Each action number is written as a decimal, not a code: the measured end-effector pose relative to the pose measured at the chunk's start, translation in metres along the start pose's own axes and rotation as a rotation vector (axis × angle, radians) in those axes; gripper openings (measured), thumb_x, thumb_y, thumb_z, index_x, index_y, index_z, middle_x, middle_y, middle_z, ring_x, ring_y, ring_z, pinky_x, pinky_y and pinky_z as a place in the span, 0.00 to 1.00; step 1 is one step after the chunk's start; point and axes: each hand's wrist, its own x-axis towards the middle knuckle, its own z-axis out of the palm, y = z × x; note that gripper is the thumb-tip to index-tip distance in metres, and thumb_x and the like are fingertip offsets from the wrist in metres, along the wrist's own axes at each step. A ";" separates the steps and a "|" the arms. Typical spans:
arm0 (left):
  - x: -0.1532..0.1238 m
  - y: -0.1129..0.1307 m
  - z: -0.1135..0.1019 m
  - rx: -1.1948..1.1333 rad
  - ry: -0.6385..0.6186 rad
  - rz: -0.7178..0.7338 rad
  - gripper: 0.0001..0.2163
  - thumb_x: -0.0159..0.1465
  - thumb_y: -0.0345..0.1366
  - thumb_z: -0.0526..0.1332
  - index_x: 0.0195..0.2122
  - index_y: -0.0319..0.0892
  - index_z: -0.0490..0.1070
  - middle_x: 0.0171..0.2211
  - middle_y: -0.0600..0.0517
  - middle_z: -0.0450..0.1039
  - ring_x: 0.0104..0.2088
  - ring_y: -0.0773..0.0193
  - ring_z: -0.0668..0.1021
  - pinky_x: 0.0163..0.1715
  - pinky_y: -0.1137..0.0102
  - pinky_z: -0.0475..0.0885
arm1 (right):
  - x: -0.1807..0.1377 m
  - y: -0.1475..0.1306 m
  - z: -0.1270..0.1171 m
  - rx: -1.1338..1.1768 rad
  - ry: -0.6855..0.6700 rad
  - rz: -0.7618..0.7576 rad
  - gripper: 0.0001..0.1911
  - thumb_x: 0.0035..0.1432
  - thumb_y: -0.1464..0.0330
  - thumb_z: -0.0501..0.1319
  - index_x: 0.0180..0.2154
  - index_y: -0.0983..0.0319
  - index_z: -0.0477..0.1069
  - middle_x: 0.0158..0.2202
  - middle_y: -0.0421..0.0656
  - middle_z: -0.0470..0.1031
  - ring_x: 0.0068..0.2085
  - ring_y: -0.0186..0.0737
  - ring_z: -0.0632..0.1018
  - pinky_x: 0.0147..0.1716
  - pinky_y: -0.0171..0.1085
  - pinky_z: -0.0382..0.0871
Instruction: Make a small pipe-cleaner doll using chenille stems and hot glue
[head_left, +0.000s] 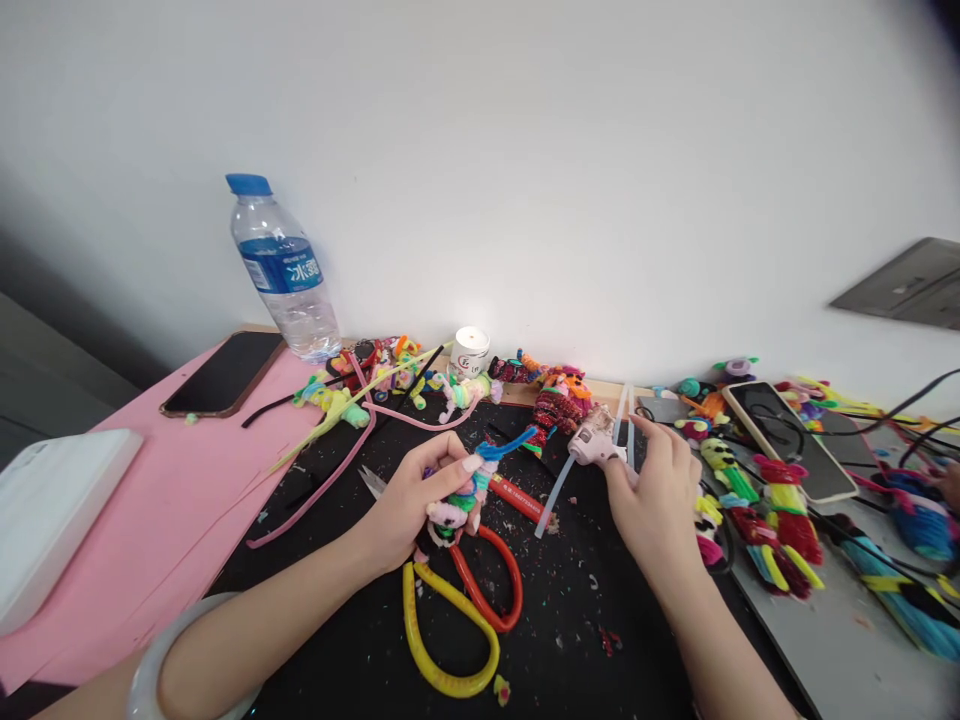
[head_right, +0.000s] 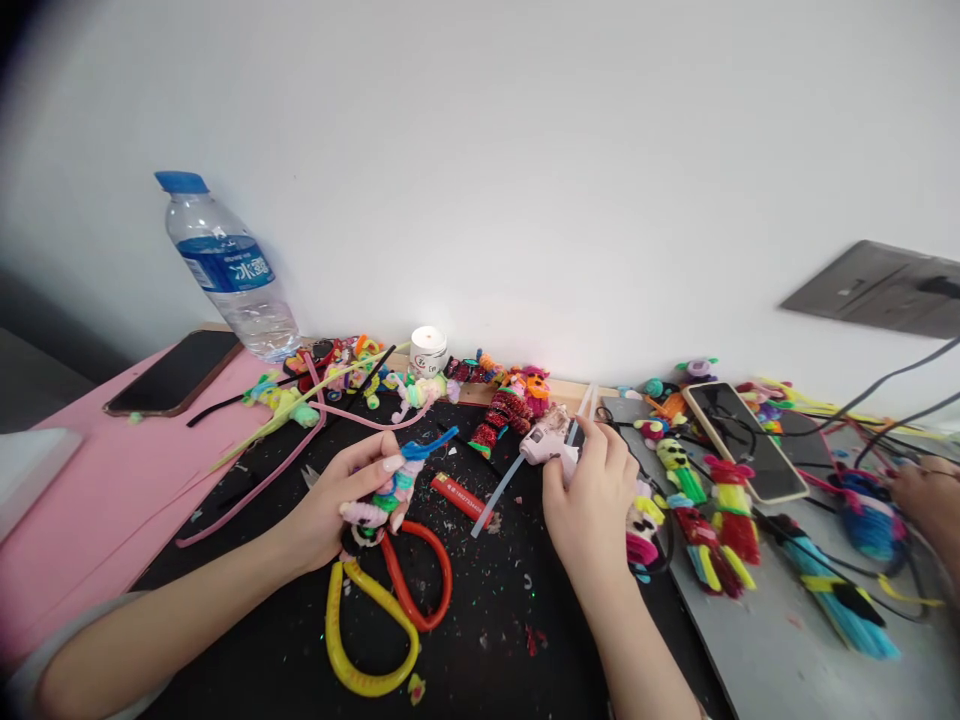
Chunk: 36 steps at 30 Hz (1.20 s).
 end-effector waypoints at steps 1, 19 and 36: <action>-0.001 -0.001 0.001 0.019 -0.014 0.008 0.11 0.61 0.39 0.59 0.27 0.41 0.58 0.18 0.56 0.68 0.17 0.71 0.73 0.13 0.82 0.58 | -0.001 -0.004 -0.003 0.145 0.035 -0.054 0.20 0.56 0.70 0.52 0.51 0.65 0.61 0.49 0.55 0.64 0.51 0.54 0.65 0.48 0.52 0.60; -0.003 -0.007 0.009 0.141 -0.037 -0.015 0.11 0.59 0.40 0.61 0.28 0.40 0.60 0.21 0.55 0.68 0.16 0.72 0.71 0.14 0.79 0.64 | -0.036 -0.047 -0.007 0.632 -0.280 -0.366 0.09 0.61 0.75 0.50 0.28 0.60 0.59 0.23 0.38 0.63 0.24 0.34 0.66 0.23 0.33 0.59; -0.001 -0.005 0.007 -0.110 -0.167 -0.147 0.14 0.60 0.39 0.60 0.22 0.41 0.56 0.16 0.57 0.64 0.12 0.75 0.66 0.11 0.81 0.55 | -0.038 -0.049 -0.005 0.700 -0.409 -0.335 0.09 0.62 0.73 0.48 0.29 0.60 0.60 0.25 0.38 0.63 0.26 0.34 0.67 0.26 0.33 0.60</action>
